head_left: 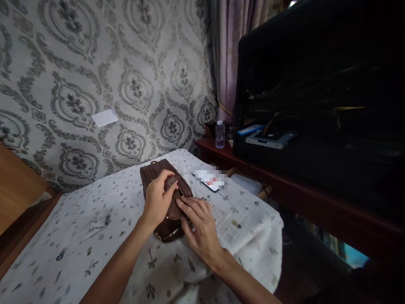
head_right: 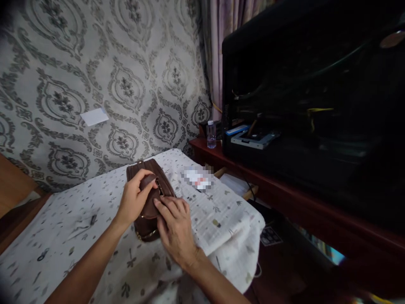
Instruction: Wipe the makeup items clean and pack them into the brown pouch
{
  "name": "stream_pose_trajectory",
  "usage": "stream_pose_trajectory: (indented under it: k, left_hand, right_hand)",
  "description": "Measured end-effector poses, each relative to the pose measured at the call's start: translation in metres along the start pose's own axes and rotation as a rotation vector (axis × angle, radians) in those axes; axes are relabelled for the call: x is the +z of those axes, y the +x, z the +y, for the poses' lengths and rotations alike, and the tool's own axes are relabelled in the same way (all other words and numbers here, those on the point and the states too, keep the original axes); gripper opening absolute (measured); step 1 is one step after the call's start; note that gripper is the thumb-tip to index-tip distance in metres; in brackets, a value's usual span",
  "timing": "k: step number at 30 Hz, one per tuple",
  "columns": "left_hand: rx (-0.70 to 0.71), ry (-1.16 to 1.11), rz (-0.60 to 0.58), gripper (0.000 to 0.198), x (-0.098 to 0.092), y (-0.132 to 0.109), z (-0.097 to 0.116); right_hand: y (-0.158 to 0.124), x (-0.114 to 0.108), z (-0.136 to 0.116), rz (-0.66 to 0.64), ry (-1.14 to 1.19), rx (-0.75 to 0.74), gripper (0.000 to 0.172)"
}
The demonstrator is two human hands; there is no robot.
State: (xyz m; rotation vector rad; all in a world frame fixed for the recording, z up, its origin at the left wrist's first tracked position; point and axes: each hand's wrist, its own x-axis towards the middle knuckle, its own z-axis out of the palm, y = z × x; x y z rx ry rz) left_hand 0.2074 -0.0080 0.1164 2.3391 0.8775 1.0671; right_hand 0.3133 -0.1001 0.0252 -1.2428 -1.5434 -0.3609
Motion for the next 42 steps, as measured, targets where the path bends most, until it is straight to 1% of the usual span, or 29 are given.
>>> stream_pose_trajectory:
  k: [4,6,9,11,13,15,17,19,21,24,28,31,34,36,38,41,42]
  left_hand:
    - [0.021,0.039,0.018,0.011,0.004,-0.005,-0.003]
    - [0.059,0.098,0.037,0.011,0.006,-0.006,-0.003]
    - [0.156,0.331,0.087,0.015,0.012,-0.007,-0.002]
    - [0.226,0.491,0.106,0.02,0.016,-0.008,-0.001]
    - [0.276,0.599,0.112,0.023,0.019,-0.008,0.0]
    - [0.307,0.678,0.102,0.023,0.021,-0.009,0.001]
    - [0.328,0.748,0.084,0.025,0.022,-0.009,0.002]
    - [0.336,0.794,0.056,0.025,0.021,-0.008,0.003]
    - [0.331,0.798,0.029,0.024,0.02,-0.008,0.003]
    - [0.319,0.781,-0.001,0.025,0.016,-0.007,0.002]
    - [0.33,0.887,-0.039,0.021,0.017,-0.003,0.001]
    - [0.319,0.936,-0.057,0.018,0.021,0.003,0.001]
    - [0.281,0.876,-0.039,0.02,0.023,0.007,-0.002]
    - [0.251,0.751,-0.024,0.024,0.021,0.01,-0.005]
    - [0.195,0.522,-0.007,0.023,0.015,0.014,-0.01]
    - [0.035,0.09,0.01,0.019,-0.001,0.022,-0.016]
    - [-0.009,-0.013,0.0,0.019,-0.007,0.023,-0.017]
  right_hand:
    - [0.003,0.0,-0.001,-0.139,-0.118,0.031,0.052]
    - [0.003,0.001,-0.004,-0.154,-0.173,0.026,0.055]
    - [0.0,0.003,-0.002,-0.106,-0.223,0.022,0.06]
    - [-0.002,0.001,0.007,-0.023,-0.246,0.078,0.062]
    - [-0.004,-0.003,0.017,0.061,-0.246,0.152,0.062]
    - [-0.006,-0.01,0.025,0.076,-0.161,0.207,0.056]
    - [-0.008,-0.015,0.026,0.028,0.0,0.269,0.047]
    - [-0.009,-0.015,0.023,-0.021,0.179,0.36,0.042]
    - [-0.008,-0.007,0.018,-0.024,0.33,0.458,0.043]
    - [-0.007,0.014,0.019,0.016,0.476,0.554,0.052]
    - [-0.006,0.04,0.03,0.097,0.536,0.603,0.058]
    - [-0.003,0.049,0.037,0.143,0.575,0.622,0.056]
    - [0.002,0.047,0.039,0.123,0.6,0.622,0.053]
    - [0.005,0.042,0.039,0.098,0.63,0.629,0.052]
    - [0.007,0.036,0.039,0.087,0.669,0.641,0.047]
    - [0.009,0.03,0.043,0.07,0.684,0.619,0.043]
    - [0.011,0.029,0.044,0.062,0.678,0.602,0.043]
